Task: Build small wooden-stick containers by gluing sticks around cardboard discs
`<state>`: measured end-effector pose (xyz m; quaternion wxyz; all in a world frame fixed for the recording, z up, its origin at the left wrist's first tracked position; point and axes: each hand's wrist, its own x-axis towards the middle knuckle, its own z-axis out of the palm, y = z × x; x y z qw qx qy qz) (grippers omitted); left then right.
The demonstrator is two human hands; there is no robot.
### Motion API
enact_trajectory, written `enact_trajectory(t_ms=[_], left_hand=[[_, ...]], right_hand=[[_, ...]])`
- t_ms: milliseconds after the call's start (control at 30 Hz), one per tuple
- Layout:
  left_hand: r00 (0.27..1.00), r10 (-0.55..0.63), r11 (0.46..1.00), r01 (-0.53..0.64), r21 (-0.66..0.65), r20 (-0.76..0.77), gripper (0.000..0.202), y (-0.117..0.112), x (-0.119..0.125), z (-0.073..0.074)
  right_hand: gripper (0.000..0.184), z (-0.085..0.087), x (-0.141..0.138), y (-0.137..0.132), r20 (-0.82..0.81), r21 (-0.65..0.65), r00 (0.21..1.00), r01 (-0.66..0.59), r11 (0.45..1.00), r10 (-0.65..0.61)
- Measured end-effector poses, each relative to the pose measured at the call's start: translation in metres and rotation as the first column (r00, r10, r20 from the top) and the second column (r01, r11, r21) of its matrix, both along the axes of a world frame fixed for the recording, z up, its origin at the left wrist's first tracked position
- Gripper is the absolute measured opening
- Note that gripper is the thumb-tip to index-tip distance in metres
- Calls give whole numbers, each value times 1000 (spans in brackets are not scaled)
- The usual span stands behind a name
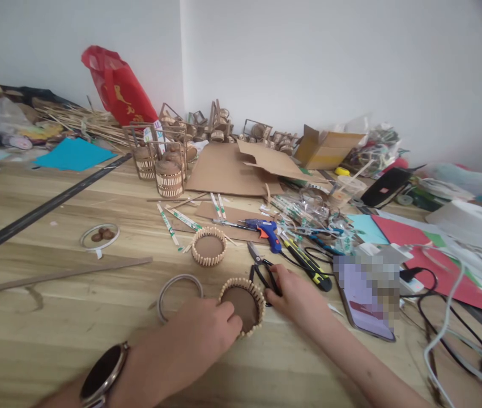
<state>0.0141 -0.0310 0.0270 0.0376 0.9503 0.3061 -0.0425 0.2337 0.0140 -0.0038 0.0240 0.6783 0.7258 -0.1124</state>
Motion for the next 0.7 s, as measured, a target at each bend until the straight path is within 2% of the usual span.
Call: enact_trajectory(t_ms=[133,267,433,600,700], left_hand=[[999,18,1000,-17,-26,32,17,2,-1,2],[999,30,998,-27,-64,37,16,3,-2,5],[999,45,996,-43,-80,22,21,3,0,9],[999,33,999,-33,-28,-6,26,2,7,10],[1000,29,1000,-29,-8,0,28,6,12,6]], right_hand=[[31,2,4,9,-3,-16,1000,-19,1000,19],[38,10,8,15,-12,15,999,-29,999,29],[40,20,-3,38,-13,79,996,-82,993,84],[32,11,-21,69,22,112,993,-117,987,116],[28,3,-24,80,25,149,993,-118,982,115]])
